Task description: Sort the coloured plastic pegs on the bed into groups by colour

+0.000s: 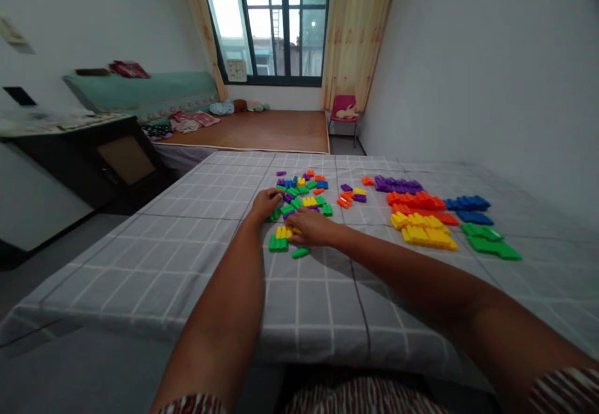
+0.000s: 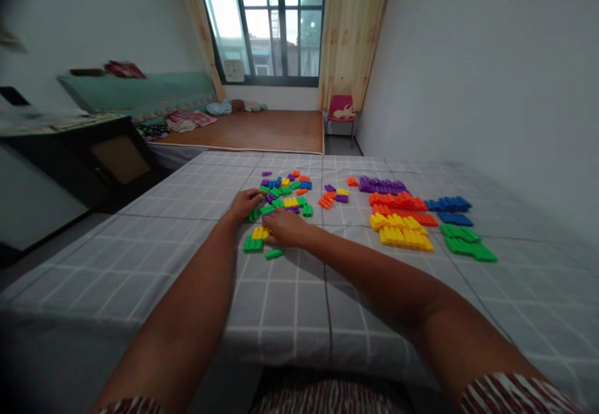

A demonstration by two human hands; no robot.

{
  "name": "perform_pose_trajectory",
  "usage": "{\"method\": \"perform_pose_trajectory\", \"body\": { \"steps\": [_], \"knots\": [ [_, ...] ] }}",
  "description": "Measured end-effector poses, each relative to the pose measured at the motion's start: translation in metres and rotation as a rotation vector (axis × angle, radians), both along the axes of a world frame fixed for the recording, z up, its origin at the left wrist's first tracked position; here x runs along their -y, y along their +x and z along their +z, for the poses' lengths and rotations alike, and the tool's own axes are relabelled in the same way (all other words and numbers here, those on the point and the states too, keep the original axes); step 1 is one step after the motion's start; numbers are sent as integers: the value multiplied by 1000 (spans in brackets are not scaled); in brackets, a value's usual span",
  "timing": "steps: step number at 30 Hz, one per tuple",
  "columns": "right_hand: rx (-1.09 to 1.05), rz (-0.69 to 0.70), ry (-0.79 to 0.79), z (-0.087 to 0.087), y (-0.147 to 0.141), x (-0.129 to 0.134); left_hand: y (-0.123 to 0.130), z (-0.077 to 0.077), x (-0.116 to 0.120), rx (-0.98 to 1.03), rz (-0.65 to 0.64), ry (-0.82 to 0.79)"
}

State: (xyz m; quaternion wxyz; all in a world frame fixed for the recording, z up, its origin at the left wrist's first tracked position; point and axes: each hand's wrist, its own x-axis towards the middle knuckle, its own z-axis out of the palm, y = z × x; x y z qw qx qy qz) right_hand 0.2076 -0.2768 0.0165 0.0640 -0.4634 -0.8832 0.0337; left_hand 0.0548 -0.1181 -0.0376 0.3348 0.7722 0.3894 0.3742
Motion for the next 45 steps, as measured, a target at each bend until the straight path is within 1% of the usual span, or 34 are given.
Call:
{"method": "perform_pose_trajectory", "body": {
  "steps": [3,6,8,10,13,15,17,20,21,22,23,24,26,27,28,30,32,34,36,37,39,41,42,44,45],
  "knots": [
    [-13,-16,21,2,7,4,-2,5,1,-2,6,9],
    [-22,-50,114,8,26,14,-1,11,3,-18,16,5],
    [41,-117,152,12,42,25,0,13,5,-50,25,-5],
    [138,-180,144,16,57,36,0,13,6,-92,35,-12],
    [210,-214,155,19,75,53,-3,10,4,-157,62,-8],
    [186,-236,166,20,85,61,-4,9,1,-205,81,8],
    [104,-286,130,19,96,66,-3,13,2,-250,116,55],
    [-88,-373,89,15,113,66,9,31,14,-231,181,213],
    [-149,-396,100,14,118,64,17,39,21,-194,163,255],
    [-200,-418,120,13,121,62,26,47,30,-132,106,261],
    [-240,-437,141,12,124,59,36,53,40,-67,22,222],
    [-269,-453,158,12,124,55,47,58,50,-23,-98,142],
    [-297,-478,193,13,122,49,67,61,68,-22,-369,-22],
    [-294,-489,207,14,119,46,75,59,75,-20,-438,-70],
    [-281,-498,219,15,116,44,82,57,80,-11,-485,-112],
    [-226,-502,231,19,111,41,87,48,82,5,-525,-159],
    [-154,-502,242,23,110,39,86,41,77,-3,-536,-172],
    [-116,-532,276,28,120,40,80,37,68,-38,-522,-172],
    [-145,-597,312,34,143,43,72,37,61,-63,-466,-169],
    [-181,-621,310,38,160,46,69,39,58,-68,-430,-166],
    [-253,-638,253,46,202,59,64,42,54,-67,-355,-145],
    [-276,-645,138,54,249,79,61,43,53,-75,-300,-109],
    [-259,-653,77,56,272,91,61,43,53,-86,-292,-96],
    [-233,-679,-65,58,312,119,62,41,52,-109,-304,-68],
    [-222,-687,-128,56,328,133,63,39,52,-120,-318,-53]
  ]
}}
